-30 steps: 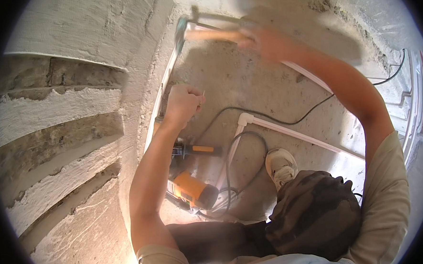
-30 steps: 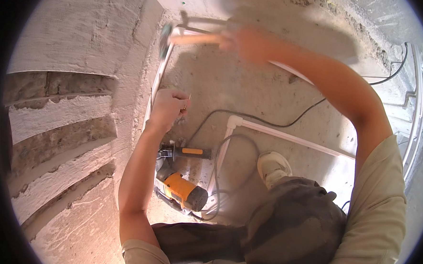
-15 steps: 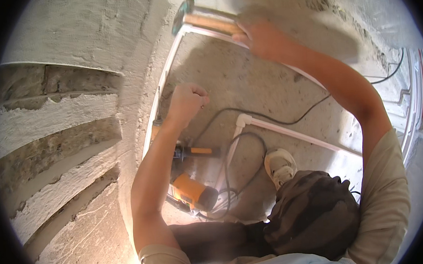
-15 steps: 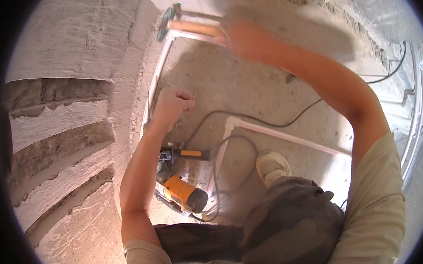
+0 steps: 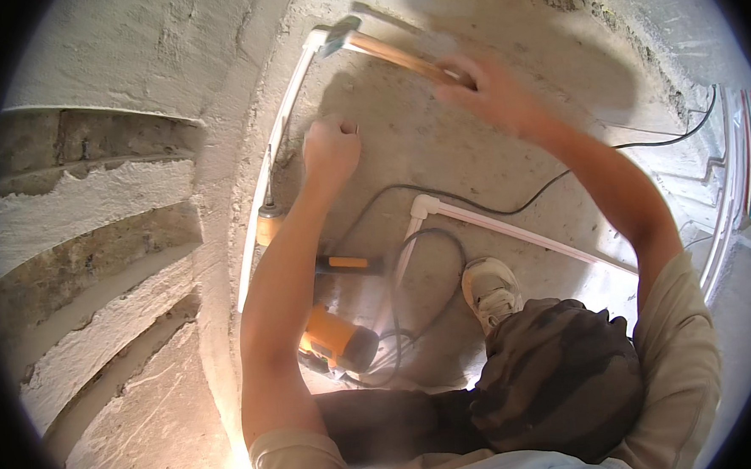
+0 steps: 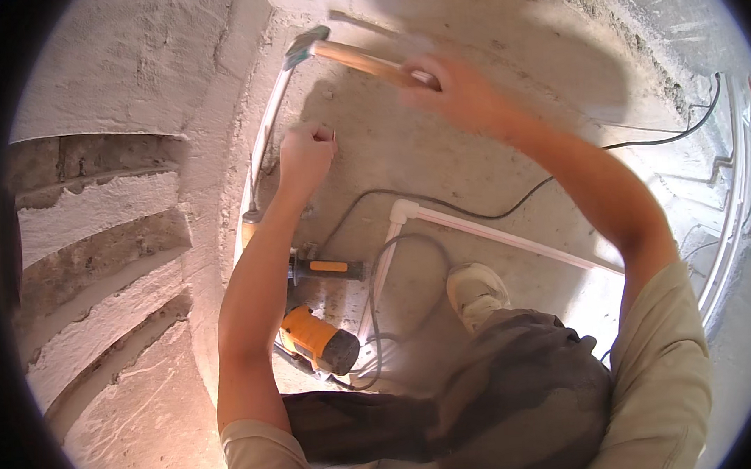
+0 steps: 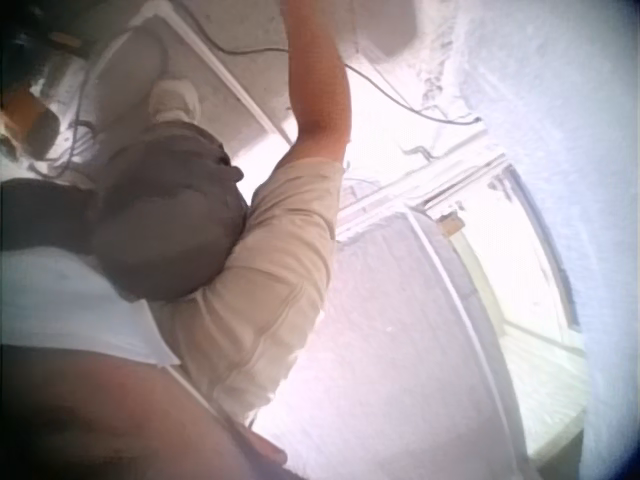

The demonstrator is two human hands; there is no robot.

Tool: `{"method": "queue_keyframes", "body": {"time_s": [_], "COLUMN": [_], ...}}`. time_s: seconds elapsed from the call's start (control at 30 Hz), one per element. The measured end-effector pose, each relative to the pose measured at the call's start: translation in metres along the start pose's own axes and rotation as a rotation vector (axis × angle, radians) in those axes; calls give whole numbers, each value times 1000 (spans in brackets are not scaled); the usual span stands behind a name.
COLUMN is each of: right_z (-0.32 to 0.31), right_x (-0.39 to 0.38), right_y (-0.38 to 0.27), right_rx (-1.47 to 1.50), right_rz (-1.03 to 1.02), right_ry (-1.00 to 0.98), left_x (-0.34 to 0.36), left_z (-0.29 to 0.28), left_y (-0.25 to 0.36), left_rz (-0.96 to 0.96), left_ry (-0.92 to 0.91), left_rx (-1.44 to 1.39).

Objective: The person installs white PVC conduit along a concrete wall and ceiling. They cut conduit pieces with a pipe cutter, hammer them into place, and use a drill to secure sections. The person also uses a hammer drill to create holes in the concrete for mounting.

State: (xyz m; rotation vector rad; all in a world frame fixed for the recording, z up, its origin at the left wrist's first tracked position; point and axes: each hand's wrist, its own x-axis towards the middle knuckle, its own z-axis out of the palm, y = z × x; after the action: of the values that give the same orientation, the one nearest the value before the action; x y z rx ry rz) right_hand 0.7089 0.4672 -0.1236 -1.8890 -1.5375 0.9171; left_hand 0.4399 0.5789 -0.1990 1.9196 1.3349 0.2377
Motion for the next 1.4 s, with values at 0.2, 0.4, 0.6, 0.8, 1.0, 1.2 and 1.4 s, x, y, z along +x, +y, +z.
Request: {"method": "queue_keyframes", "body": {"time_s": [0.2, 0.4, 0.6, 0.8, 1.0, 1.2, 1.4], "right_z": [13, 26, 38, 53, 43, 23, 32], "right_x": [-100, -111, -94, -76, -73, -86, -71], "right_y": [6, 5, -11, -18, -11, -2, 8], "right_rx": [440, 186, -27, -83, 63, -12, 0], "right_rz": [434, 264, 129, 203, 146, 209, 238], "right_ry": [-149, -79, -85, -139, 24, 182, 156], "left_x": [8, 5, -2, -3, 0, 65, 130], "left_z": [41, 57, 55, 57, 50, -4, -33], "left_y": [7, 3, 8, 8, 15, 48, 78], "left_rz": [480, 394, 229, 292, 243, 202, 266], "left_ry": [322, 375, 316, 345, 358, 516, 597], "left_rx": [153, 33, -237, -320, -186, -347, -288]}}
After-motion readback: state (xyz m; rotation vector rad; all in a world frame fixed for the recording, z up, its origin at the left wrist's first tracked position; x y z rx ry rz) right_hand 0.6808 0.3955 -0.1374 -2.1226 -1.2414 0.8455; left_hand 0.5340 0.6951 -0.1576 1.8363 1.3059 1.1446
